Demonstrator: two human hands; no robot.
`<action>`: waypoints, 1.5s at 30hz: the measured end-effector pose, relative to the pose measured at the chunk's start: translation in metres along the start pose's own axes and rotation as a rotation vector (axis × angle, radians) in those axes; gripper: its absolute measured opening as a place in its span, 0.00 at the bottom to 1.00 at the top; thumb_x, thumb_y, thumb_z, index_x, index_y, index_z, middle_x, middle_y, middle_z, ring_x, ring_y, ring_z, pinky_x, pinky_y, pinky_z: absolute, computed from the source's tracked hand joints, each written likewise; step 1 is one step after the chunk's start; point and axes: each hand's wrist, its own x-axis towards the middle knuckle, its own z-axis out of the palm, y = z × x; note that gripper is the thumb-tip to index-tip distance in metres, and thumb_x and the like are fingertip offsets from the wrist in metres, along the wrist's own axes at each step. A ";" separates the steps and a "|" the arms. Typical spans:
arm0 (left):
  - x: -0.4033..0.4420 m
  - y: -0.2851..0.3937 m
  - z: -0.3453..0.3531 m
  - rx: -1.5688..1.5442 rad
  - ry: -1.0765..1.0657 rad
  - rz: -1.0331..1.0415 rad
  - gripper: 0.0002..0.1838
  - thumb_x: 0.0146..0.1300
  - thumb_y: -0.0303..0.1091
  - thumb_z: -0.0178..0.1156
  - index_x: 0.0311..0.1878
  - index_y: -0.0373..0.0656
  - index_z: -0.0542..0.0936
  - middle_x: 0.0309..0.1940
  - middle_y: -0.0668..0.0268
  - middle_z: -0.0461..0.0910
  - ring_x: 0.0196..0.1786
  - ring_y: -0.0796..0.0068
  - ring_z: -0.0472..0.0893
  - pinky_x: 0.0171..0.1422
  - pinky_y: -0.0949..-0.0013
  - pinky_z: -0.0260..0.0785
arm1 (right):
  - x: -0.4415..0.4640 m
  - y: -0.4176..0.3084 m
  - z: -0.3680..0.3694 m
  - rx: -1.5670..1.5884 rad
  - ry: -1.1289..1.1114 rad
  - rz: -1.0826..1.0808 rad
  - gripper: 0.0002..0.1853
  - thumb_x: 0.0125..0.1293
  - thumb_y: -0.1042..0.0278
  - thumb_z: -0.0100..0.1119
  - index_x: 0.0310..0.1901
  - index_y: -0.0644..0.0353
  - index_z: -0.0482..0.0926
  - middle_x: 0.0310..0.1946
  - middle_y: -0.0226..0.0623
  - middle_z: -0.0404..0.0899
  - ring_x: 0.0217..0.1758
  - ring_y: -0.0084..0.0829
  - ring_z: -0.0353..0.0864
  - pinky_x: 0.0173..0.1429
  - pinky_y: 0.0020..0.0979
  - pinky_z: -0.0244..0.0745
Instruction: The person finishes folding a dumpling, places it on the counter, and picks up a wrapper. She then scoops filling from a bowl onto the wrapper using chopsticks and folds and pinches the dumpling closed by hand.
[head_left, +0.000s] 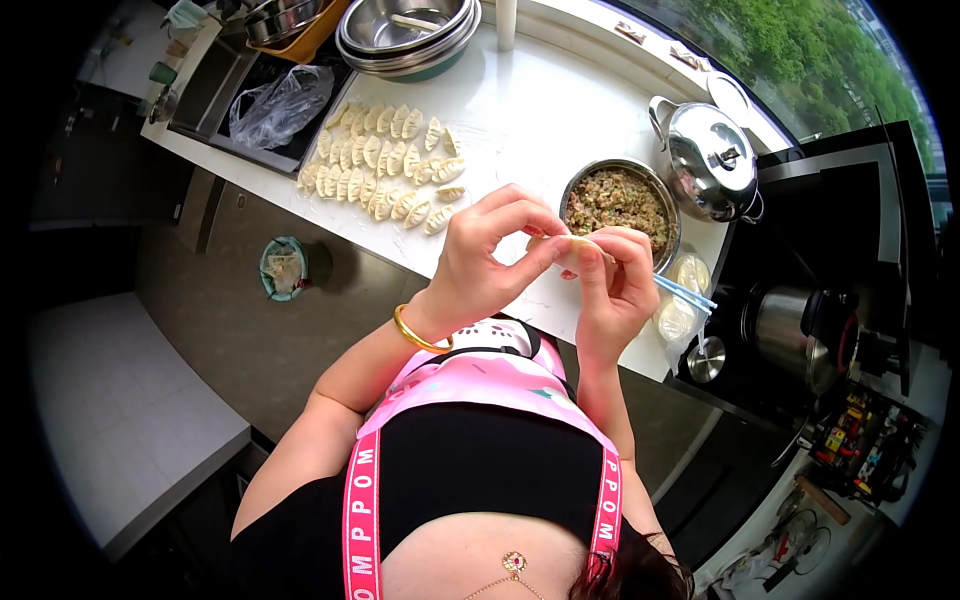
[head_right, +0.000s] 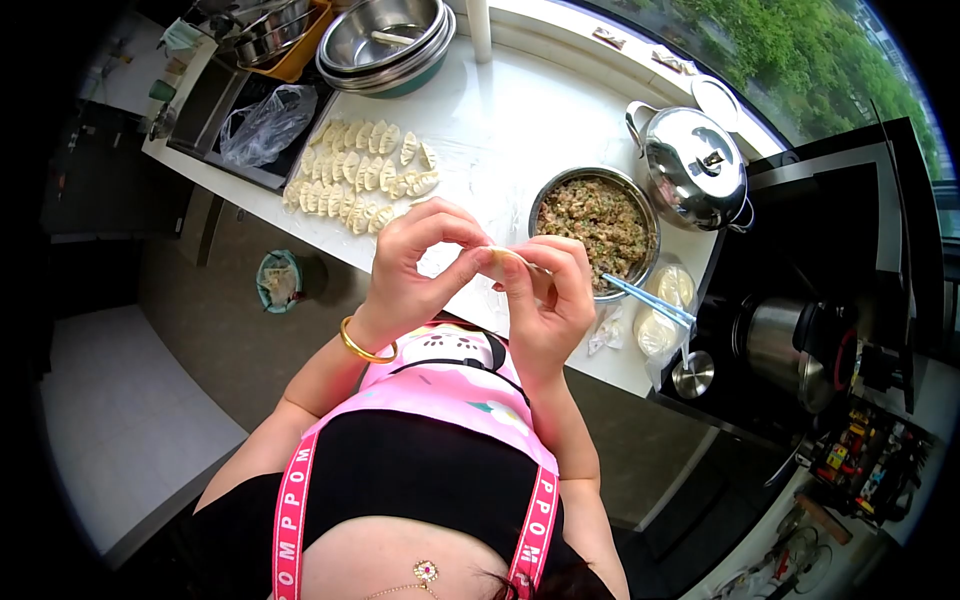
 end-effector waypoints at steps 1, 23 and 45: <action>0.000 0.001 0.000 -0.001 -0.001 0.000 0.05 0.55 0.21 0.68 0.34 0.37 0.82 0.33 0.62 0.81 0.34 0.73 0.83 0.38 0.73 0.76 | 0.000 0.000 0.000 0.000 0.001 0.000 0.05 0.65 0.79 0.62 0.40 0.70 0.77 0.41 0.38 0.72 0.35 0.22 0.78 0.33 0.21 0.82; -0.002 -0.009 0.009 -0.002 -0.021 0.022 0.06 0.55 0.23 0.65 0.35 0.36 0.78 0.34 0.60 0.79 0.36 0.66 0.81 0.39 0.69 0.72 | -0.001 -0.001 -0.001 -0.120 -0.025 -0.003 0.05 0.66 0.78 0.62 0.39 0.69 0.76 0.41 0.37 0.73 0.36 0.22 0.77 0.35 0.22 0.78; -0.013 -0.005 -0.001 -0.262 -0.040 -0.312 0.03 0.63 0.20 0.62 0.39 0.33 0.79 0.36 0.63 0.79 0.36 0.80 0.81 0.33 0.78 0.78 | 0.006 -0.003 -0.001 0.109 0.038 0.083 0.06 0.69 0.75 0.60 0.39 0.69 0.75 0.41 0.37 0.72 0.35 0.23 0.78 0.35 0.23 0.78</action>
